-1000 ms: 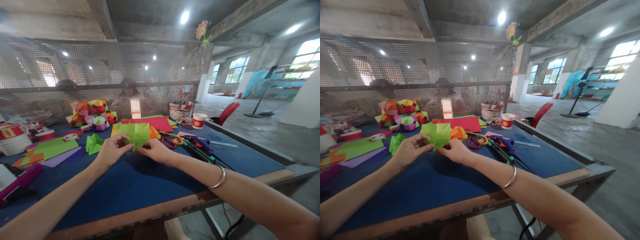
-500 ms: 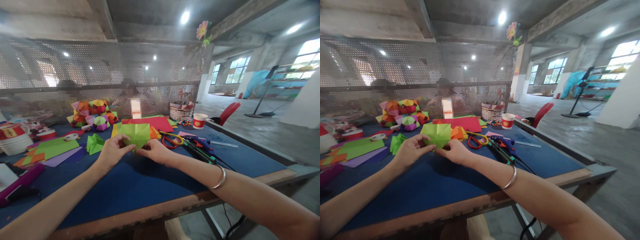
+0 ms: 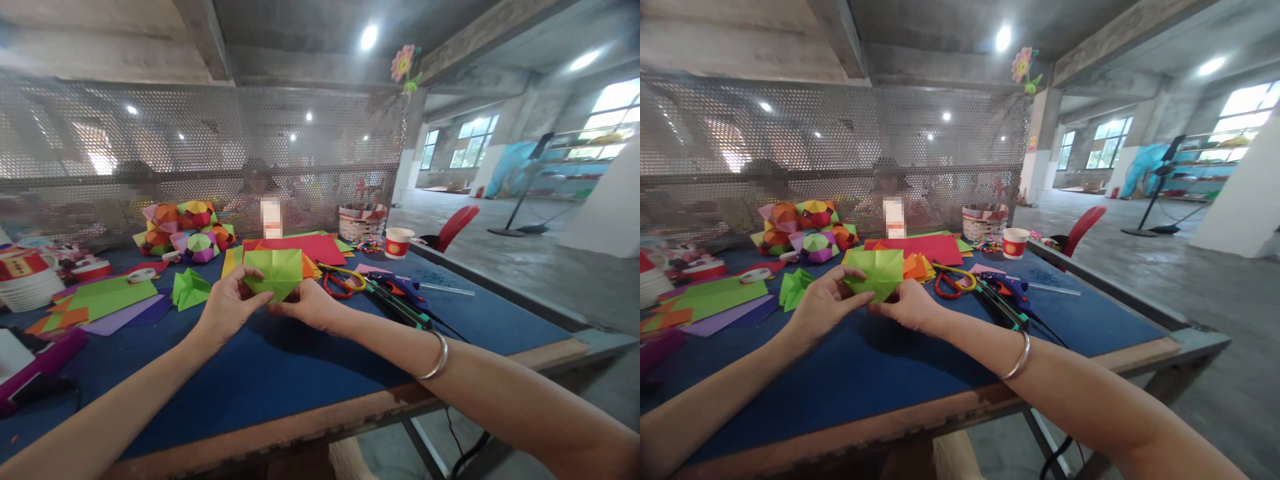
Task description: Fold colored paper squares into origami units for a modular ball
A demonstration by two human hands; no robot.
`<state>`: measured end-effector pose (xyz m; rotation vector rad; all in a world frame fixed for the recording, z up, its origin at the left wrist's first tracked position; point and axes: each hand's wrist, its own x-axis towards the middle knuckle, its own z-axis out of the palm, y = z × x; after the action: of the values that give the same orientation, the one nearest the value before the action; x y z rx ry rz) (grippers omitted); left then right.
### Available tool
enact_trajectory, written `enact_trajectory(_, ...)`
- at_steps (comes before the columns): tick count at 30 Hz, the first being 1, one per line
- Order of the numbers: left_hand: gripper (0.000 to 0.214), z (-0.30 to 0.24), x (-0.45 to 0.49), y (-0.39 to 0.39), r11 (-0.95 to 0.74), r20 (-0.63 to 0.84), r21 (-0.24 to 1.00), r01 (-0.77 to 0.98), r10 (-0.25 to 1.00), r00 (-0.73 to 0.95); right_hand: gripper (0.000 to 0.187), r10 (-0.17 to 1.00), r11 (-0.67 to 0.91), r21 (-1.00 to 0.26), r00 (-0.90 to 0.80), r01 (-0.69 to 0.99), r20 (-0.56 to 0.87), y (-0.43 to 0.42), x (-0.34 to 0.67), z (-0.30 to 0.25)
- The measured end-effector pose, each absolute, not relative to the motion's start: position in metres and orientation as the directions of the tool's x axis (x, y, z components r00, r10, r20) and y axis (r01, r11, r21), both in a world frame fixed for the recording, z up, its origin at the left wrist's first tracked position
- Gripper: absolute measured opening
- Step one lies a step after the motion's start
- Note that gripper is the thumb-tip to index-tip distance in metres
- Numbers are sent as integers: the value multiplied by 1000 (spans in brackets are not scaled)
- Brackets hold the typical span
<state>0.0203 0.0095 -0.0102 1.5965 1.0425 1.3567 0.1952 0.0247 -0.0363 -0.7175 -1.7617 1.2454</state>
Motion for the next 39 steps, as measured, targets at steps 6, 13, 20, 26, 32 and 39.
enact_trajectory(6,88,0,18,4,-352,360,933,-77,920,156,44,853,278,-960,-454,-23,258,20,198,-31)
enact_trajectory(13,81,3,13,5,-242,254,967,-85,948,190,41,867,234,-972,-452,-3,210,22,200,-31)
enact_trajectory(20,65,3,14,7,-197,196,980,-3,970,141,53,864,253,-967,-451,2,225,23,198,-33)
enact_trajectory(26,61,5,14,6,-164,158,985,58,982,104,49,860,312,-946,-449,84,243,24,200,-35)
enact_trajectory(32,53,3,12,8,-198,193,980,33,974,117,46,862,300,-950,-450,84,232,22,200,-32)
enact_trajectory(39,52,6,6,9,-161,155,986,39,981,116,36,873,248,-965,-452,89,183,18,199,-26)
